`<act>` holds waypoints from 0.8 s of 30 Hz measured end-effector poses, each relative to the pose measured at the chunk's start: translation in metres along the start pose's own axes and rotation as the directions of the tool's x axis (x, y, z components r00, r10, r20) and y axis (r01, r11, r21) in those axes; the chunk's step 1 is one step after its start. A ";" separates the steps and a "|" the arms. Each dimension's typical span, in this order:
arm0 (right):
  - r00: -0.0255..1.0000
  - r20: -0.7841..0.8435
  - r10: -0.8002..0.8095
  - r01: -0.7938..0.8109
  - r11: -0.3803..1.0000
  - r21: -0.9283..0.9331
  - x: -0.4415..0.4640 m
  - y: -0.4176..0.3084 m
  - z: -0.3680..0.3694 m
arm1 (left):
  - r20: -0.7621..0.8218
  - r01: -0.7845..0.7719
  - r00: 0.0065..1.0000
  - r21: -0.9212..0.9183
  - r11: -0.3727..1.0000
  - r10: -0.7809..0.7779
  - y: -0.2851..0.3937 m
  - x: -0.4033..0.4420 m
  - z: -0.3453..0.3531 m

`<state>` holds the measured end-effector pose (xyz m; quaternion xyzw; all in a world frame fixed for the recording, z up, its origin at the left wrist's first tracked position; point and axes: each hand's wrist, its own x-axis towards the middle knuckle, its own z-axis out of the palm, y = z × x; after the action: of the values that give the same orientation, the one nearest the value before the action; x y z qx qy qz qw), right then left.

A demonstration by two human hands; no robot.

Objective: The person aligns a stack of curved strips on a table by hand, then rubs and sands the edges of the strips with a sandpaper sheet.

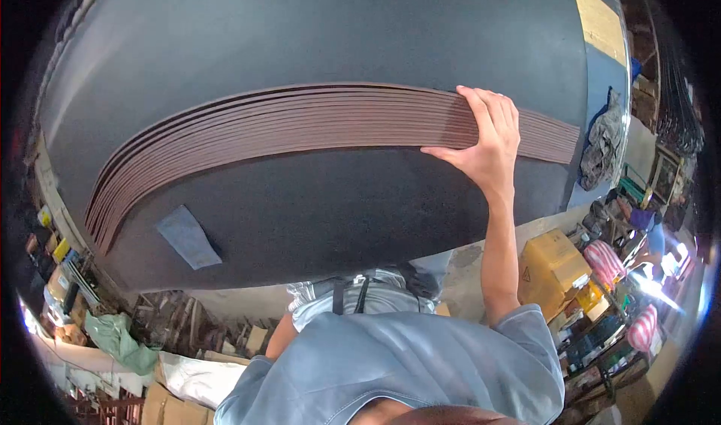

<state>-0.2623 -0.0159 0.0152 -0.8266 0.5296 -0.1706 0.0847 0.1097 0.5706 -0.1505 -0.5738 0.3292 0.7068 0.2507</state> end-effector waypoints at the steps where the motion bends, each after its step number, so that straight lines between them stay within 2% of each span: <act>1: 1.000 -0.008 0.012 -0.012 1.000 -0.002 -0.001 0.003 -0.001 | -0.001 0.003 1.000 0.037 0.999 -0.003 -0.007 0.001 -0.006; 5: 1.000 -0.021 0.022 -0.022 1.000 0.005 -0.006 0.014 0.001 | -0.048 0.052 0.998 0.182 0.982 -0.044 -0.027 0.016 -0.048; 8: 0.999 -0.037 -0.002 0.002 1.000 0.000 -0.010 0.024 -0.003 | -0.130 0.134 0.985 0.166 0.977 -0.113 -0.012 0.040 -0.059; 12: 0.997 -0.075 -0.019 0.017 1.000 -0.024 -0.018 0.039 0.004 | -0.268 0.192 0.954 0.192 0.962 -0.137 -0.043 0.032 -0.091; 13: 0.998 -0.060 0.003 -0.006 0.999 -0.050 -0.017 0.033 0.004 | -0.108 0.191 0.982 0.539 0.820 -0.158 0.071 -0.033 -0.138; 14: 0.996 -0.083 -0.012 0.007 0.998 -0.062 -0.019 0.032 0.004 | -0.164 0.067 0.985 0.612 0.788 0.044 -0.006 0.007 -0.123; 15: 0.998 -0.064 0.007 -0.010 0.998 -0.055 -0.017 0.032 0.006 | -0.133 -0.038 0.979 0.621 0.783 0.153 0.122 -0.085 -0.158; 16: 0.999 -0.049 0.015 -0.018 0.999 -0.052 -0.011 0.025 0.006 | 0.193 -0.236 0.970 0.594 0.769 0.150 0.171 -0.134 -0.200; 17: 0.999 -0.042 0.002 -0.004 0.999 -0.046 -0.010 0.024 0.004 | 0.118 -0.274 0.961 0.496 0.824 0.248 0.207 -0.177 -0.223; 18: 0.998 -0.056 -0.033 0.030 0.998 -0.054 -0.009 0.024 0.004 | 0.018 -0.418 0.900 0.316 0.852 0.435 0.213 -0.197 -0.245; 19: 0.998 -0.052 -0.024 0.021 0.998 -0.055 -0.006 0.023 0.005 | -0.194 -0.524 0.783 0.307 0.794 0.592 0.220 -0.227 -0.265; 20: 0.999 -0.047 -0.009 0.007 0.998 -0.055 -0.005 0.023 0.006 | -0.345 -0.609 0.659 0.277 0.743 0.668 0.212 -0.229 -0.291; 21: 0.998 -0.059 -0.030 0.026 0.997 -0.072 -0.003 0.024 0.008 | -0.594 -0.562 0.524 0.296 0.772 0.610 0.204 -0.225 -0.309; 22: 0.997 -0.066 -0.049 0.043 0.996 -0.078 0.000 0.022 0.010 | -0.759 -0.622 0.253 0.347 0.702 0.600 0.193 -0.214 -0.323; 23: 0.996 -0.065 -0.066 0.062 0.997 -0.054 0.001 0.018 0.009 | -0.785 -0.336 -0.034 0.592 0.733 0.618 0.174 -0.193 -0.338; 24: 0.995 -0.065 -0.075 0.073 0.997 -0.029 0.000 0.018 0.007 | -0.820 -0.265 -0.045 0.560 0.785 0.570 0.156 -0.173 -0.346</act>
<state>-0.2744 -0.0238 0.0030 -0.8406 0.5034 -0.1940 0.0497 0.2566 0.2114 0.0026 -0.7235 0.6465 0.1440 -0.1945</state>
